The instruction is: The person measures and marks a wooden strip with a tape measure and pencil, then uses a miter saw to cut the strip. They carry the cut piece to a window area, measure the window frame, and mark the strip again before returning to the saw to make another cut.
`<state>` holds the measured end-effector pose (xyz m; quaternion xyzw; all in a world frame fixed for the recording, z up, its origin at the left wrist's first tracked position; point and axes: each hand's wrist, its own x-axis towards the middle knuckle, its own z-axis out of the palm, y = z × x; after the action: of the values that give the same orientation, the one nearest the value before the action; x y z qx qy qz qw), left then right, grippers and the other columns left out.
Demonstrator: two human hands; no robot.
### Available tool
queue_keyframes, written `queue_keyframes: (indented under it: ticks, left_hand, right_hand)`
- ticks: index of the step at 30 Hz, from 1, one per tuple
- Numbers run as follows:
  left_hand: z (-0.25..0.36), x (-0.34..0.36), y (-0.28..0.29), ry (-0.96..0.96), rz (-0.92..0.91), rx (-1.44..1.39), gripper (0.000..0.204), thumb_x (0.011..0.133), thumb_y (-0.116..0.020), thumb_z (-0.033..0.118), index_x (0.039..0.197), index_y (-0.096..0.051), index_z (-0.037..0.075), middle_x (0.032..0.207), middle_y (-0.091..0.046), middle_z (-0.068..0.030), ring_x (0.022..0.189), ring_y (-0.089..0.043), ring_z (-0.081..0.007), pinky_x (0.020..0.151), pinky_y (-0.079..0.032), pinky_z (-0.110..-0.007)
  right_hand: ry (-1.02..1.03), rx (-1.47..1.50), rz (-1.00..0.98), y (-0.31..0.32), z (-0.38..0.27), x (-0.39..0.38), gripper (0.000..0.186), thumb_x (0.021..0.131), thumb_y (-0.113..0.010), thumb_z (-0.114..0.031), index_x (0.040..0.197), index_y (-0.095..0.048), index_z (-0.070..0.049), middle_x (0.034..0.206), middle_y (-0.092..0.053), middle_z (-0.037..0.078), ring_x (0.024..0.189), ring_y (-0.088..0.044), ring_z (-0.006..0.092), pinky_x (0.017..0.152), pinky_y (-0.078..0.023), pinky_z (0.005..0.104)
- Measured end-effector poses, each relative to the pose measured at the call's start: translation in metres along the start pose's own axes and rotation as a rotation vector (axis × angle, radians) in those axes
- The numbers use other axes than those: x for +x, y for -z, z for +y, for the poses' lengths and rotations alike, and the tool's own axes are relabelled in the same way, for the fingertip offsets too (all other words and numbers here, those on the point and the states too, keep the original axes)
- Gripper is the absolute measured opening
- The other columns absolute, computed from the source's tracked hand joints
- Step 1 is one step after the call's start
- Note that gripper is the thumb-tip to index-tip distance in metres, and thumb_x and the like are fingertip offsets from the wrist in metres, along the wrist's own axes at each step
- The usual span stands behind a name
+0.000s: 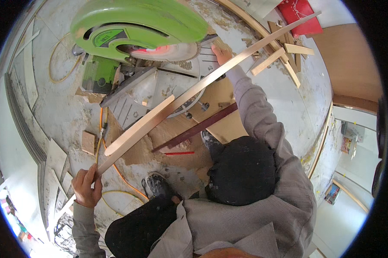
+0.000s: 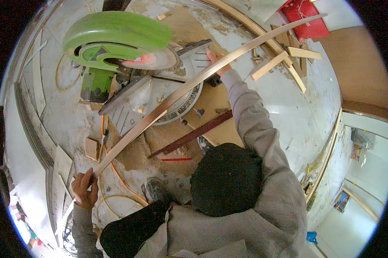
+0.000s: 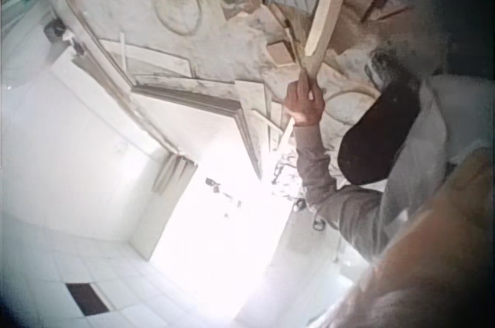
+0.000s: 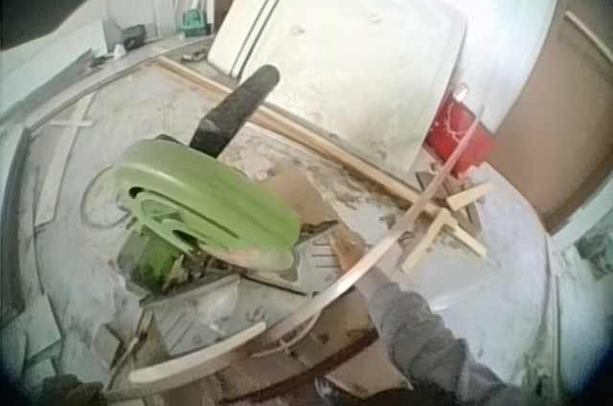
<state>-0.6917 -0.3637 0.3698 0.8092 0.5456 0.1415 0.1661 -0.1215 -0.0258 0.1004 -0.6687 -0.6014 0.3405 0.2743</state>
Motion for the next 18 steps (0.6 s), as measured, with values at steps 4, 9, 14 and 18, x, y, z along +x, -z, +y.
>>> queue_keyframes:
  ticks: [4,9,14,18]
  left_hand:
    - [-0.009,-0.012,0.003,-0.052,0.02,-0.028,0.047,0.077,-0.072,-0.007,0.124,-0.068,-0.003,0.078,-0.062,-0.0121,0.059,-0.061,-0.0261,0.053,-0.049,-0.038]
    - [-0.018,-0.008,0.018,-0.04,-0.064,-0.089,0.048,0.078,-0.071,-0.007,0.125,-0.068,-0.002,0.079,-0.063,-0.0134,0.064,-0.064,-0.0283,0.056,-0.052,-0.039]
    - [-0.047,-0.015,0.01,-0.118,-0.04,-0.031,0.044,0.082,-0.074,0.001,0.125,-0.068,0.0,0.085,-0.064,-0.0155,0.068,-0.067,-0.0315,0.058,-0.053,-0.041]
    - [-0.054,0.002,-0.012,-0.16,-0.016,-0.047,0.041,0.086,-0.072,0.005,0.126,-0.068,0.003,0.091,-0.066,-0.0153,0.073,-0.067,-0.0345,0.064,-0.055,-0.042]
  right_hand:
    - [-0.123,-0.03,-0.058,0.0,0.001,-0.033,0.072,0.098,-0.056,-0.067,0.126,-0.07,-0.002,0.125,-0.071,0.02,0.118,-0.065,0.0311,0.103,-0.048,0.0422]
    - [-0.166,-0.08,0.063,0.007,-0.013,-0.063,0.065,0.101,-0.06,-0.057,0.134,-0.065,-0.001,0.124,-0.072,0.017,0.114,-0.067,0.0284,0.099,-0.05,0.0399]
    - [0.125,-0.148,0.344,-0.001,-0.029,-0.156,0.05,0.099,-0.061,-0.045,0.125,-0.066,-0.003,0.116,-0.07,0.019,0.106,-0.068,0.0345,0.089,-0.052,0.0461]
    - [0.254,-0.399,-0.007,-0.014,-0.098,-0.273,0.049,0.098,-0.064,-0.039,0.131,-0.066,-0.003,0.117,-0.072,0.02,0.112,-0.068,0.032,0.094,-0.055,0.0458]
